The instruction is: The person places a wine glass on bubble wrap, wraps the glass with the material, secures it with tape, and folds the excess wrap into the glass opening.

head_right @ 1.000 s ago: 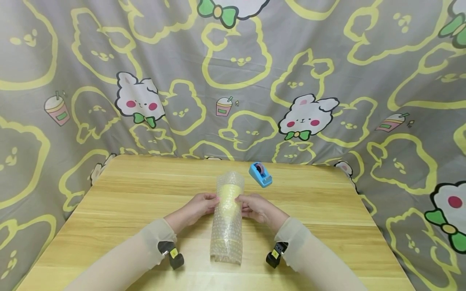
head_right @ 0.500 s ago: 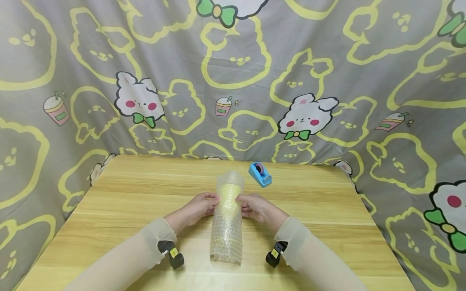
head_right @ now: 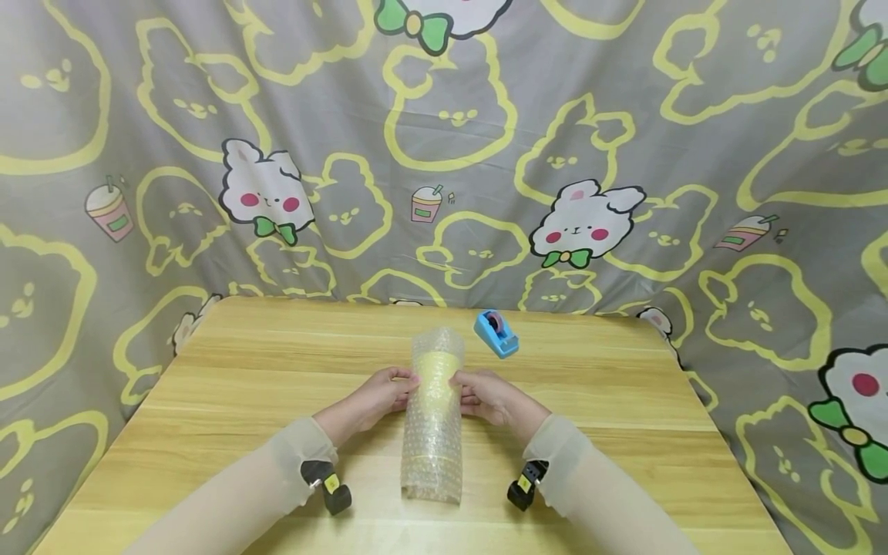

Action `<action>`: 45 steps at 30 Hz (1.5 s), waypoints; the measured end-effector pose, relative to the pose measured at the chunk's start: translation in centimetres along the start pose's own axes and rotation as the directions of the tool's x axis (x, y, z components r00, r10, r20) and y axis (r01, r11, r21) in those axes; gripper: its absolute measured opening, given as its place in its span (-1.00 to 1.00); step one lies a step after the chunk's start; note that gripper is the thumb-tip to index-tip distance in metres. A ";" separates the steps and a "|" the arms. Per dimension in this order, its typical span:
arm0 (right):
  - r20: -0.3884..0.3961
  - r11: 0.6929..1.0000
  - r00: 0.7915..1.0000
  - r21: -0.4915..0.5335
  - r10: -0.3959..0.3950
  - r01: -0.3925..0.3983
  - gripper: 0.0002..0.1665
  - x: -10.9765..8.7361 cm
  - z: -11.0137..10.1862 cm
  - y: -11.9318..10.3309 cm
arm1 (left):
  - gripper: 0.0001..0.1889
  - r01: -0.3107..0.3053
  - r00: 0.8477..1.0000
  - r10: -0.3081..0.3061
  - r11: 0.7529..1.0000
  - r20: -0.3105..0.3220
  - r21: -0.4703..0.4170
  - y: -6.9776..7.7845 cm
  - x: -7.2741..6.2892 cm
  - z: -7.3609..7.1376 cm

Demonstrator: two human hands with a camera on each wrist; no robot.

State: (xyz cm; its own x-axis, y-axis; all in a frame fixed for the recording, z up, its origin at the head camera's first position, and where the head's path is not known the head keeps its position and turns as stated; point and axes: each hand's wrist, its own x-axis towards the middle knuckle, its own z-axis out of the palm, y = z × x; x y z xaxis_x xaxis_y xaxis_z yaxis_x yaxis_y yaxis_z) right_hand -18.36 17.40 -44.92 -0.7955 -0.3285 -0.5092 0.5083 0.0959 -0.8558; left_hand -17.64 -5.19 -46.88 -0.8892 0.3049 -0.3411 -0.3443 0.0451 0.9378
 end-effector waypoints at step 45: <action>-0.056 0.999 0.998 0.030 -0.016 0.018 -0.57 0.1 -0.1 -0.2 | -0.62 -0.002 0.997 0.012 0.992 -0.074 0.124 0.2 -0.4 0.4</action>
State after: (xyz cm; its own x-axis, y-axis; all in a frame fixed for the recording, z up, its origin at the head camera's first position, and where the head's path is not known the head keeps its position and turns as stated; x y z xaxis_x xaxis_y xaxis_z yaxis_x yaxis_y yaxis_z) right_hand -18.60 17.47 -44.78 -0.8210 -0.2764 -0.4995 0.5036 0.0613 -0.8617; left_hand -17.27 -4.97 -46.53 -0.9131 0.2338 -0.3340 -0.3021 0.1620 0.9394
